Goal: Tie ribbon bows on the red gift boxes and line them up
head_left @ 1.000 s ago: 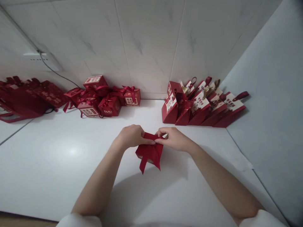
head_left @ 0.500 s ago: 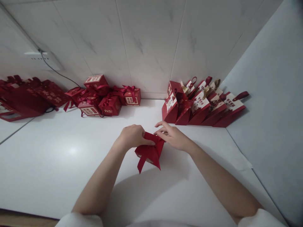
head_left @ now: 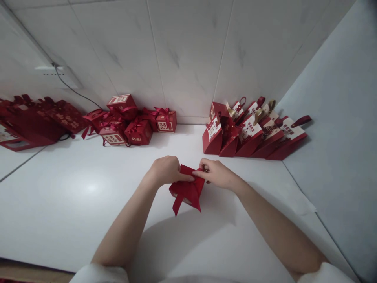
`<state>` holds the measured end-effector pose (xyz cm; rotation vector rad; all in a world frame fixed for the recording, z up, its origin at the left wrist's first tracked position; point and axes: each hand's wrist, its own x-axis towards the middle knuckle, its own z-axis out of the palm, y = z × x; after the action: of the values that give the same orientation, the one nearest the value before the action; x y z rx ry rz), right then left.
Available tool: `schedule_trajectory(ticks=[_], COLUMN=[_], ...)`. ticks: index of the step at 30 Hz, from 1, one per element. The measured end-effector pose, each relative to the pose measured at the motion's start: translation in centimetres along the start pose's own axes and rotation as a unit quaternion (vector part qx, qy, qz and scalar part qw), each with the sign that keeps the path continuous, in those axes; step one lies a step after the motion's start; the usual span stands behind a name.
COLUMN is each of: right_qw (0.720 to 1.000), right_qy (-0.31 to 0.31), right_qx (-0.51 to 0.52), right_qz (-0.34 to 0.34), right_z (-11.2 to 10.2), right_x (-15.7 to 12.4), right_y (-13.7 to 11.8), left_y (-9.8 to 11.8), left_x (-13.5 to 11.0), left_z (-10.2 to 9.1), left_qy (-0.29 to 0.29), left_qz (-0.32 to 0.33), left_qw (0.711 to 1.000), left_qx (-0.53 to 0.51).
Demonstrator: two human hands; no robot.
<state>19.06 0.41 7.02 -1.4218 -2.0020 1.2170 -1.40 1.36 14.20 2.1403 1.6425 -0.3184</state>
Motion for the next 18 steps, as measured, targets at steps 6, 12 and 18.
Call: schedule_trajectory(ticks=[6,12,18], right_qw=[0.999,0.997,0.996], right_qy=[0.028,0.072,0.051], right_qx=[-0.013,-0.01,-0.059], right_qz=[-0.02,-0.036,-0.041], right_z=[-0.2,-0.1,-1.0], right_x=[-0.2,0.0,-0.8], right_y=[-0.9,-1.0,-1.7], left_y=[-1.9,-3.5,-3.8], left_x=[-1.2,-1.5,-0.6], left_z=[-1.7,-2.5,-2.0], left_qy=[-0.053,-0.069,-0.087], left_qz=[0.117,0.202,0.167], left_qw=[0.989,0.971,0.976], left_qx=[-0.074,-0.108,-0.111])
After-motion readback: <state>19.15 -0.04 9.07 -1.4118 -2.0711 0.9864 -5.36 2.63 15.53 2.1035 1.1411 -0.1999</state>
